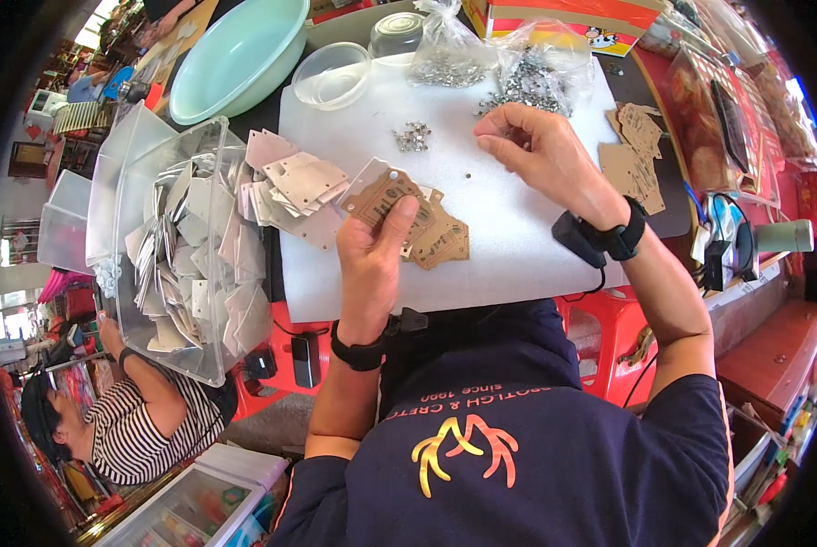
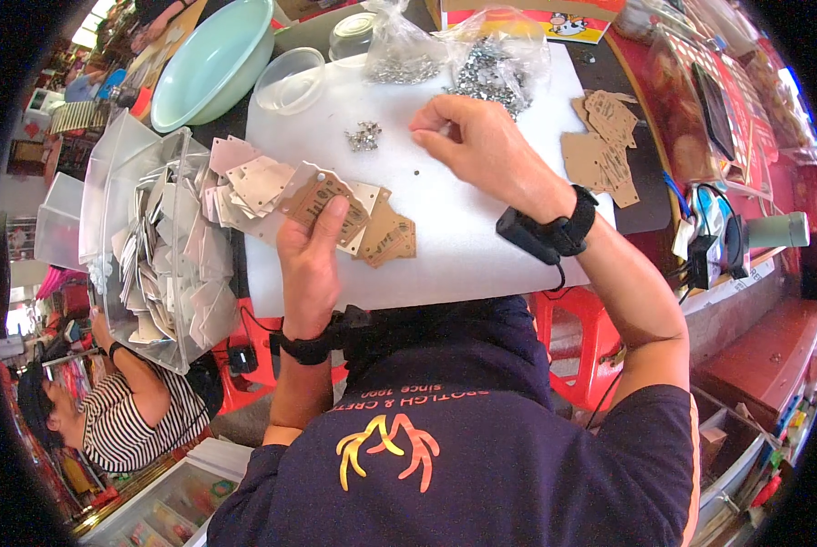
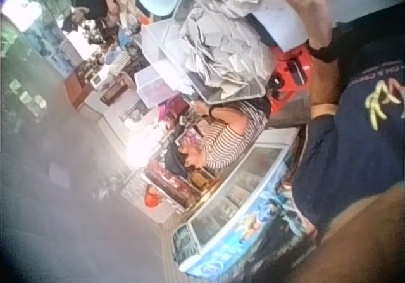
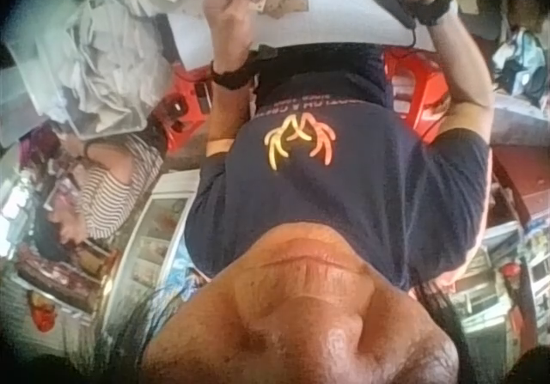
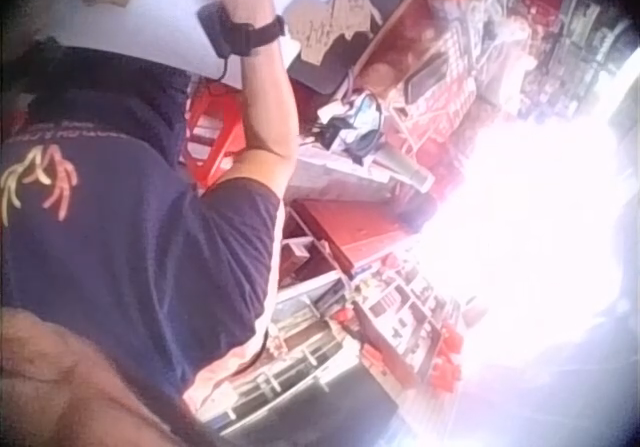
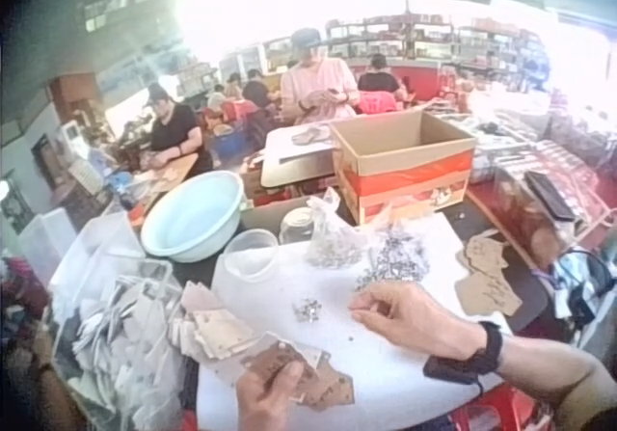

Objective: Manual assembly of leather labels or tags by inserting metal studs into pre-cut holes.

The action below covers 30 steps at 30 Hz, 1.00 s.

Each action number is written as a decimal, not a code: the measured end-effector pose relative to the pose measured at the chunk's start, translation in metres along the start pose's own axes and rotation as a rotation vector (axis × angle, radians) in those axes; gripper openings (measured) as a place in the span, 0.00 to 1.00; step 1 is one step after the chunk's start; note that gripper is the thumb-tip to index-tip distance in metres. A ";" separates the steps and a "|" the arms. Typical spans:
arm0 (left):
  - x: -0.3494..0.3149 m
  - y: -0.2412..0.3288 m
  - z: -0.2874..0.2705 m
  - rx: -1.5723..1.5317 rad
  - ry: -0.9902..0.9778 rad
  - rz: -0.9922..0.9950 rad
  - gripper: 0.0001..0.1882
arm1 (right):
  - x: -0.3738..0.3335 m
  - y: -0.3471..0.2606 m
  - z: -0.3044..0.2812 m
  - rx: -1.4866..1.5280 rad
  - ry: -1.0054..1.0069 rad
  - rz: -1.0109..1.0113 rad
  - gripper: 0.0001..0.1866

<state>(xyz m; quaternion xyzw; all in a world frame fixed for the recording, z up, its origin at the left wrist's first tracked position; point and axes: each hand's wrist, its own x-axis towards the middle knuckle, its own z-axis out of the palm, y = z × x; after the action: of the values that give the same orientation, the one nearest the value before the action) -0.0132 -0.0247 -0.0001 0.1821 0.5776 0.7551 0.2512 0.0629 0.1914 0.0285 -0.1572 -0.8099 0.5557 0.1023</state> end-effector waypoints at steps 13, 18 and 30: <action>-0.002 -0.006 -0.010 -0.066 -0.007 -0.078 0.12 | 0.003 0.043 0.024 -0.744 -0.012 -0.441 0.03; 0.000 -0.005 -0.006 -0.122 -0.029 -0.111 0.13 | 0.003 0.036 0.024 -0.831 -0.048 -0.423 0.02; 0.001 0.001 -0.002 -0.128 -0.100 -0.090 0.13 | 0.002 0.035 0.023 -0.795 -0.097 -0.399 0.04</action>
<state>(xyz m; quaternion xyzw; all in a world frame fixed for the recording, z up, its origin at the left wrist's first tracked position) -0.0157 -0.0258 0.0000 0.1772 0.5224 0.7683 0.3246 0.0584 0.1840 -0.0126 0.0012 -0.9790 0.1771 0.1011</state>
